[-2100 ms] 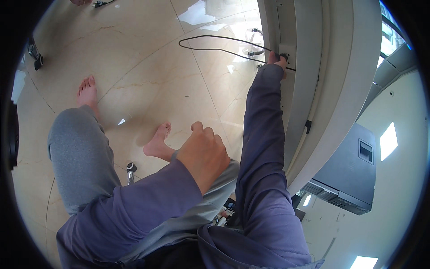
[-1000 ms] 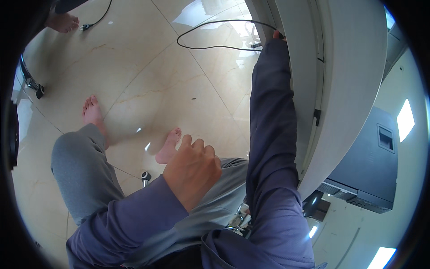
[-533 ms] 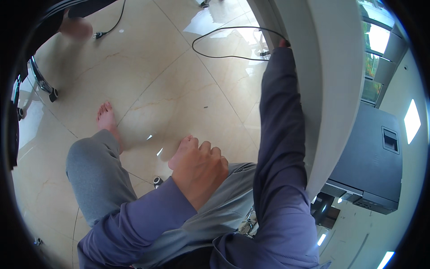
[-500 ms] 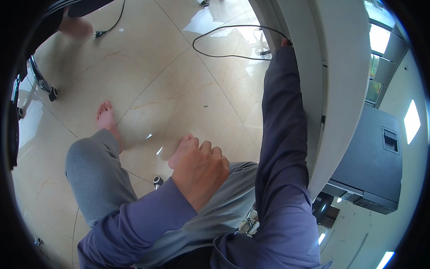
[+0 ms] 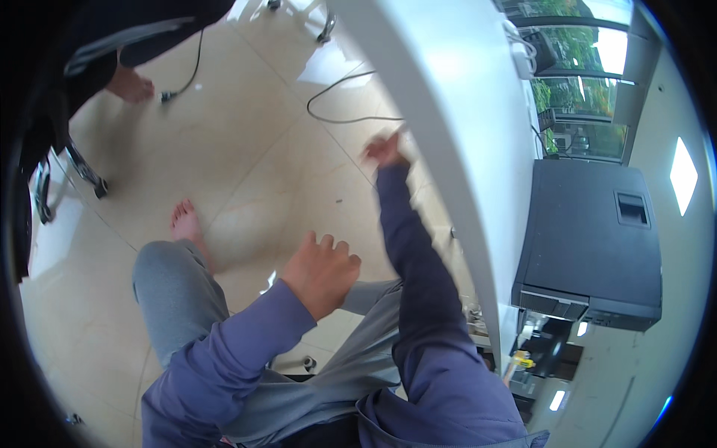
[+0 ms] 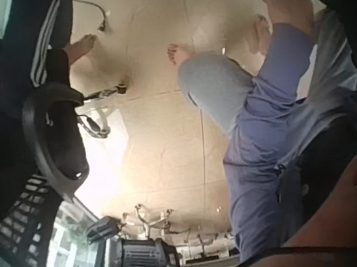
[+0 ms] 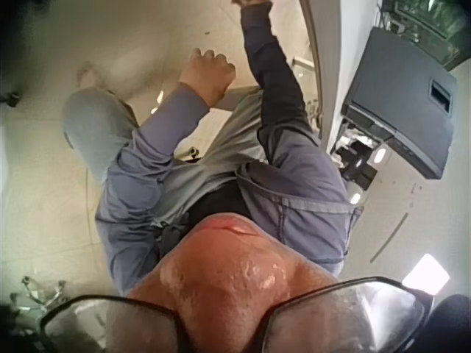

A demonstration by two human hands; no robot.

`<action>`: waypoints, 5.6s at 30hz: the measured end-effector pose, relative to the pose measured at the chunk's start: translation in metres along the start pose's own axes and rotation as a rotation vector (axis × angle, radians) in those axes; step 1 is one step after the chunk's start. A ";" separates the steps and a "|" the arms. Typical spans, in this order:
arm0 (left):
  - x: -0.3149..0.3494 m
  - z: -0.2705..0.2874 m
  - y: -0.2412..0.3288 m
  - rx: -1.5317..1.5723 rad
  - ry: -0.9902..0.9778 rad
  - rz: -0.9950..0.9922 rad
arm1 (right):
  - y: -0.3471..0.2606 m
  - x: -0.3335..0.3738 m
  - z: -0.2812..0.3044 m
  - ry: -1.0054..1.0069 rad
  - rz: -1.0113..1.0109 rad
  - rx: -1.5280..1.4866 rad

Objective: Replacing or installing a new SSD drive in a desktop computer.

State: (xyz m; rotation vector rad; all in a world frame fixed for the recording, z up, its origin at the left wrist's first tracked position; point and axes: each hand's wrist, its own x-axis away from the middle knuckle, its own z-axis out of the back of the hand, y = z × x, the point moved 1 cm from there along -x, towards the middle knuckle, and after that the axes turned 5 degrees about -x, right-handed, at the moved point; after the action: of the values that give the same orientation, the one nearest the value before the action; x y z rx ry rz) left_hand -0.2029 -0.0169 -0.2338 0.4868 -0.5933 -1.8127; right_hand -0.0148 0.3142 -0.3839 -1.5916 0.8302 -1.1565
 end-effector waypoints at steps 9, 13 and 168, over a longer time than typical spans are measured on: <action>-0.016 -0.061 -0.028 -0.191 -0.185 0.027 | 0.130 0.384 -0.044 -0.717 -0.248 1.366; -0.024 -0.095 -0.020 -0.223 -0.318 0.034 | 0.106 0.422 -0.039 -0.780 -0.426 1.078; 0.307 -0.017 0.227 -0.247 0.512 0.695 | -0.096 0.563 0.142 0.099 0.085 0.903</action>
State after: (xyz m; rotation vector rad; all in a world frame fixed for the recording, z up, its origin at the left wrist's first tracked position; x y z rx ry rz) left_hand -0.1168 -0.3713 -0.1195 0.4756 -0.1411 -1.0223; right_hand 0.2970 -0.1213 -0.1403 -0.7499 0.3289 -1.2945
